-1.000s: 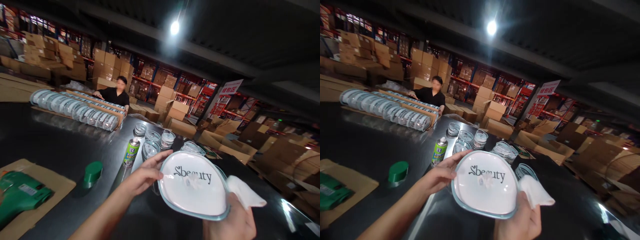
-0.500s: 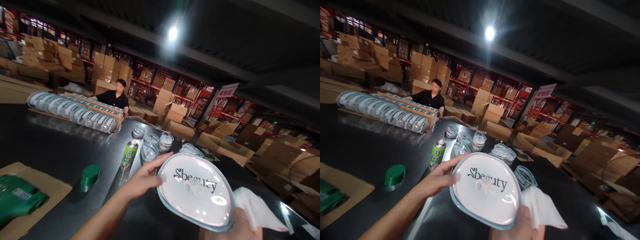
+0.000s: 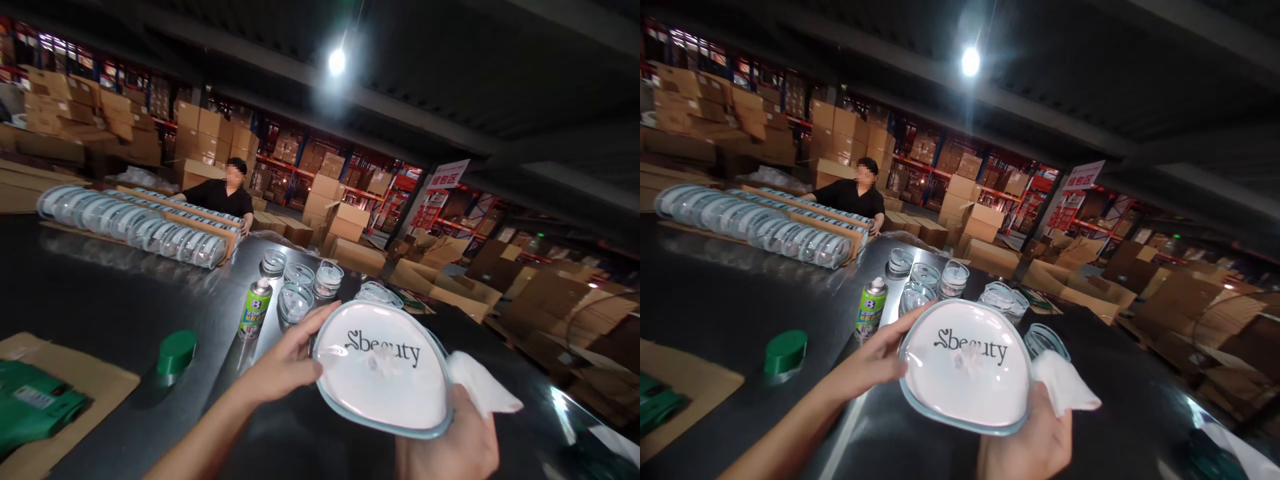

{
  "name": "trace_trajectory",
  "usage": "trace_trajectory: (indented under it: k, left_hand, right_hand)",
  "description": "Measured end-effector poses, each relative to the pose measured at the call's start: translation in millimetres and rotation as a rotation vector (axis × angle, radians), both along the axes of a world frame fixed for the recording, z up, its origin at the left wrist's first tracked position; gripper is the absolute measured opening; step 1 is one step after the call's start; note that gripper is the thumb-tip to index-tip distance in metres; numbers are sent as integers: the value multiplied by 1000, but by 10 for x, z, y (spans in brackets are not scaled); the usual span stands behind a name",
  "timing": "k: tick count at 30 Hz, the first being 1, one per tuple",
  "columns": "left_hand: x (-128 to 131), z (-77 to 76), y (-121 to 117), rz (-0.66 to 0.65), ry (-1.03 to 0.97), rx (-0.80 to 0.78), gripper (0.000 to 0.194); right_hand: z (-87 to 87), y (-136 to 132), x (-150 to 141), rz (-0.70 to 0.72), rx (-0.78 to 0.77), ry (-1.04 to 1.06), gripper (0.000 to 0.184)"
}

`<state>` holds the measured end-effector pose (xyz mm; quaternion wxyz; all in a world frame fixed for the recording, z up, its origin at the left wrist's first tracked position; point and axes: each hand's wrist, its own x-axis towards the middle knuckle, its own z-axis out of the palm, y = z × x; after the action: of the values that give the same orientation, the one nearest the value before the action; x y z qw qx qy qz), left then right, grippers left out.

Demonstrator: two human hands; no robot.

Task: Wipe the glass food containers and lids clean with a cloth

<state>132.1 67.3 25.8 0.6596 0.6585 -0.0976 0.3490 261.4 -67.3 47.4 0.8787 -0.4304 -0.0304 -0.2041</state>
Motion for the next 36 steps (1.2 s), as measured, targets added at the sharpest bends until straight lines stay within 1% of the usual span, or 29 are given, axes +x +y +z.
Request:
trace_trajectory:
  k: [3,6,10,13,17,19,22,23,25,26,27,29,30,31,33,34,36]
  left_hand:
    - [-9,-4,-34,29,56,-5,74]
    - [-14,-19,-49,53,78,3,76]
    - [-24,-3,-54,63,77,-43,78]
    - [-43,28,-50,65,79,-91,78]
    - [-49,41,-53,68,64,-145,79]
    - [-24,39,-77,83,90,-190,71]
    - [44,48,-132,184,108,-278,45]
    - [68,55,-145,214,104,-297,42]
    - [100,73,-149,240,97,-314,46]
    - [105,82,-138,246,98,-310,47]
    - [101,91,-118,259,104,-299,48]
    - [70,103,-62,329,116,-245,48]
    - [48,108,-32,370,125,-209,47]
    - [24,112,-6,406,134,-168,46]
    - [-19,120,26,464,153,-80,43]
    - [-35,125,30,488,161,-33,41]
    - [-52,131,14,534,183,63,39]
  right_hand:
    - [22,2,36,40,10,125,32]
    - [33,20,37,80,9,154,36]
    - [-8,56,29,50,-30,100,31]
    - [-61,77,22,59,10,36,32]
    - [-111,83,-32,56,62,13,36]
    - [-132,81,-71,63,56,-25,37]
    - [-155,77,-105,107,48,-63,40]
    - [-155,73,-103,126,45,-61,41]
    - [-133,53,-76,139,54,-53,41]
    - [-114,35,-56,123,70,-56,41]
    - [-93,12,-35,93,93,-69,42]
    - [-68,-51,-7,15,141,-110,42]
    - [-74,-86,-6,-12,130,-135,43]
    - [-97,-120,-14,-23,77,-162,43]
    - [-187,-173,-56,-39,-140,-244,42]
    - [-245,-187,-86,-71,-284,-325,40]
    - [-355,-188,-150,-202,-550,-581,30]
